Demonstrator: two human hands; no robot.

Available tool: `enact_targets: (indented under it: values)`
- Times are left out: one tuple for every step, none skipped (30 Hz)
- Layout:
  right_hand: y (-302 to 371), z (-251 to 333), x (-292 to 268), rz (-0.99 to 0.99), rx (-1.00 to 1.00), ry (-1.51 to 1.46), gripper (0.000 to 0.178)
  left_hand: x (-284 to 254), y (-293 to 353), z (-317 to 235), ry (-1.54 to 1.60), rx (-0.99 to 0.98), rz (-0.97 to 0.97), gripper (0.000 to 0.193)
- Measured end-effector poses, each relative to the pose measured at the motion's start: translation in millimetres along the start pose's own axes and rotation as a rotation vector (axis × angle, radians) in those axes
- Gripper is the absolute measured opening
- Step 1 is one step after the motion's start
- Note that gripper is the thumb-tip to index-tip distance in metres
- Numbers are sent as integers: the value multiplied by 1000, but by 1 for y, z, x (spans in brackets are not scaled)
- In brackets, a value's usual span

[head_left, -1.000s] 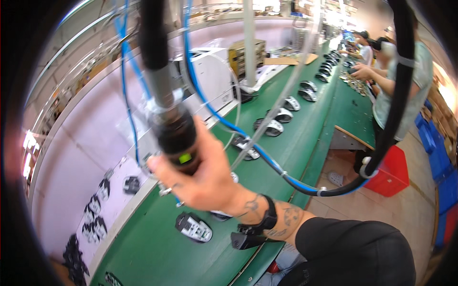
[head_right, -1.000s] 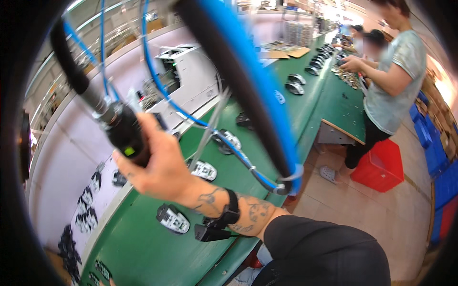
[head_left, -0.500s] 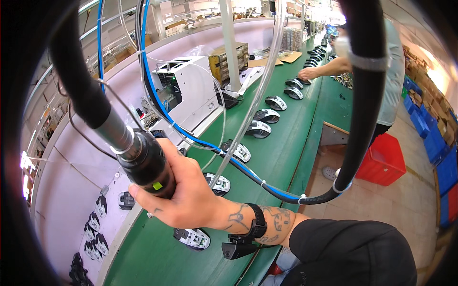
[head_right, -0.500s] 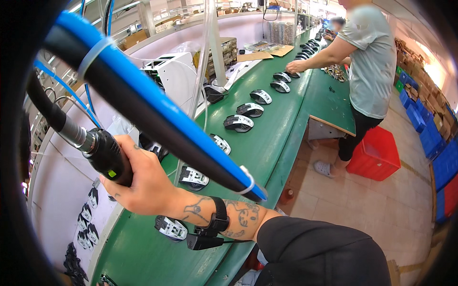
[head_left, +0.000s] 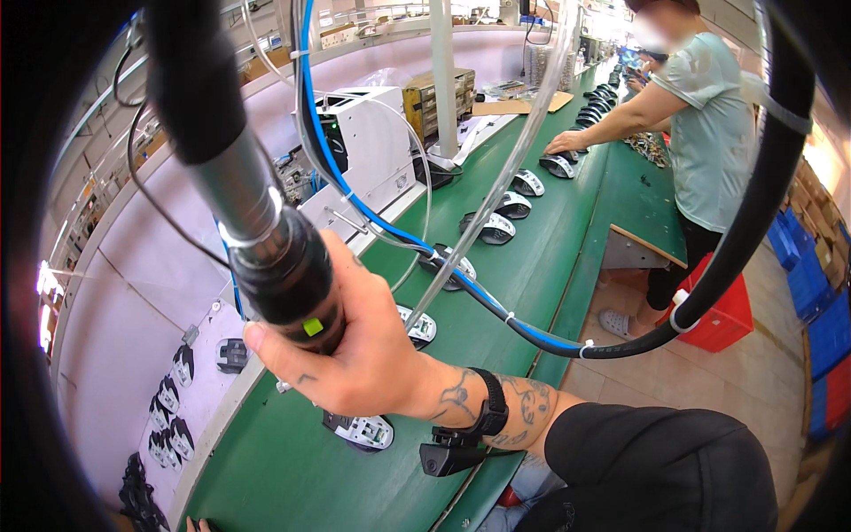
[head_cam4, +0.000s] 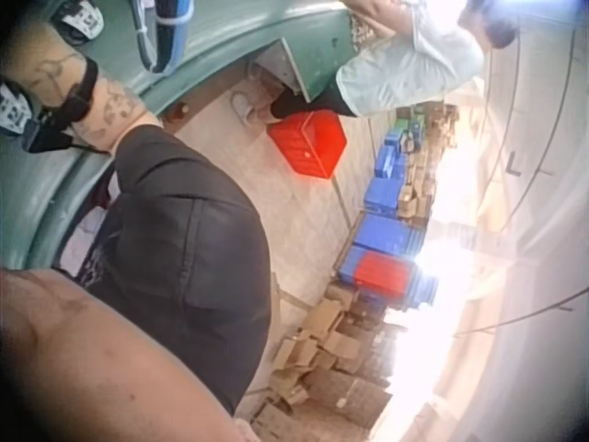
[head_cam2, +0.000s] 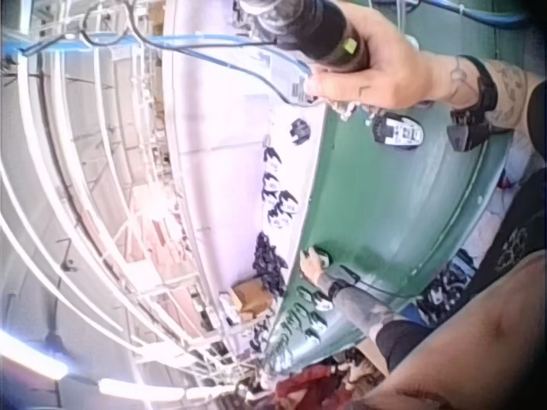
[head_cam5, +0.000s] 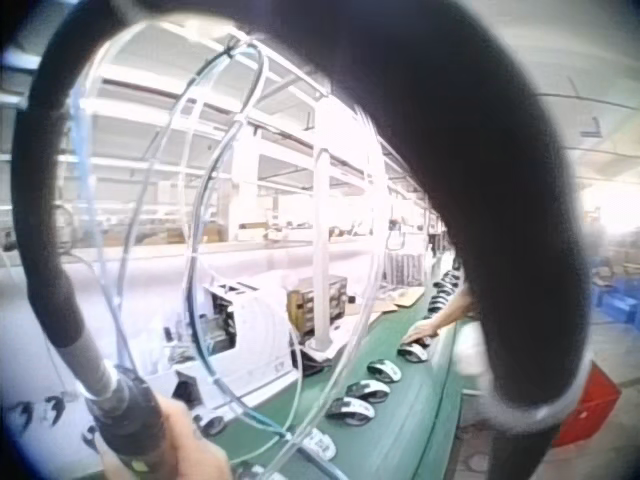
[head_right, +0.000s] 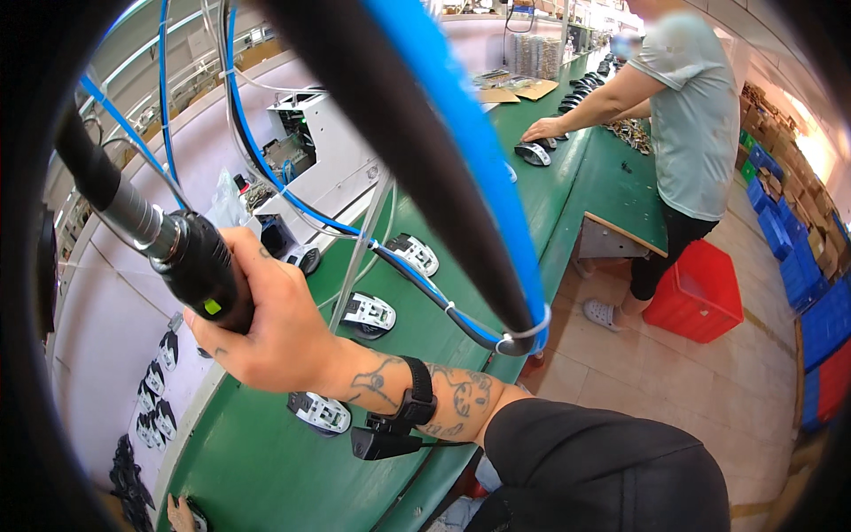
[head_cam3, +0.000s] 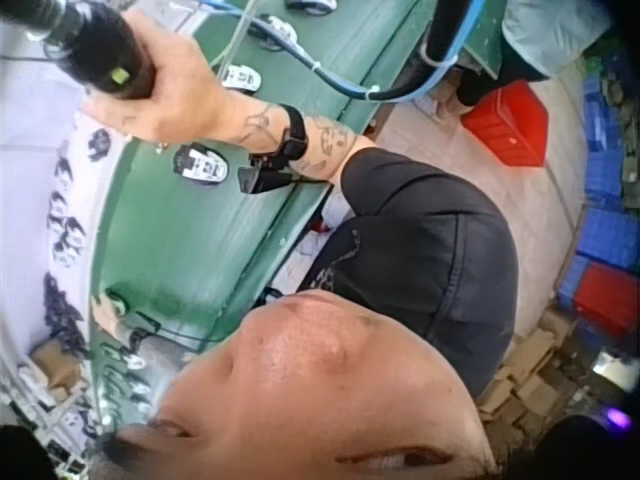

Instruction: Assemble computer mice by driving screws into the bottom plates using a pneumatic screwdriver on an assembly line.

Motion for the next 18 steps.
enact_targets:
  values:
    - [3,-1,5,-16,49,-78,41,5,0,10,83,34,-32,57]
    - [3,-2,6,-10,-24,-15,43,9,-7,18,77,18,-29,57]
    - [-3,2,5,13,-2,-21,43,14,-11,18,86,-59,26,58]
    - [-3,5,6,-8,46,-65,42,15,-19,21,86,-130,64,61]
    - [-2,3,7,-33,97,-104,42,17,-23,23,84,-197,105,66]
    - [-1,2,8,-49,100,-121,40,18,-22,22,80,-207,112,66]
    - [-1,2,8,-46,111,-127,40,18,-21,21,96,-166,117,68]
    - [-1,1,9,-62,142,-135,40,18,-20,20,111,-125,121,70]
    - [-1,0,10,-81,169,-143,41,17,-19,17,107,-132,123,70]
    - [0,-2,11,-80,180,-167,41,17,-16,15,172,-139,129,68]
    - [0,-3,12,-79,185,-174,41,15,-14,14,237,-145,133,66]
    - [1,-4,10,-62,146,-113,41,12,-12,8,225,-178,160,71]
    - [1,-5,10,-44,109,-62,41,8,-11,9,217,-193,160,71]
    - [1,-6,9,-36,78,-63,40,6,-11,11,217,-193,153,70]
    - [-2,-5,7,-32,91,-74,40,5,-10,11,217,-193,151,70]
    - [-4,-1,5,-28,116,-41,39,1,-9,5,200,-188,149,70]
    - [-5,4,5,-25,141,-9,37,-2,-9,-2,183,-183,148,70]
    - [-3,4,4,-62,193,-45,35,-7,-3,-25,105,-218,167,69]
Point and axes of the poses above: each hand's wrist, its own y-axis away from the middle knuckle, its own x-axis out of the palm, z = x × y, the point moved 1 cm from there along -y, towards the middle knuckle, and after that the axes turned 5 degrees about -y, right-handed, at the moved point
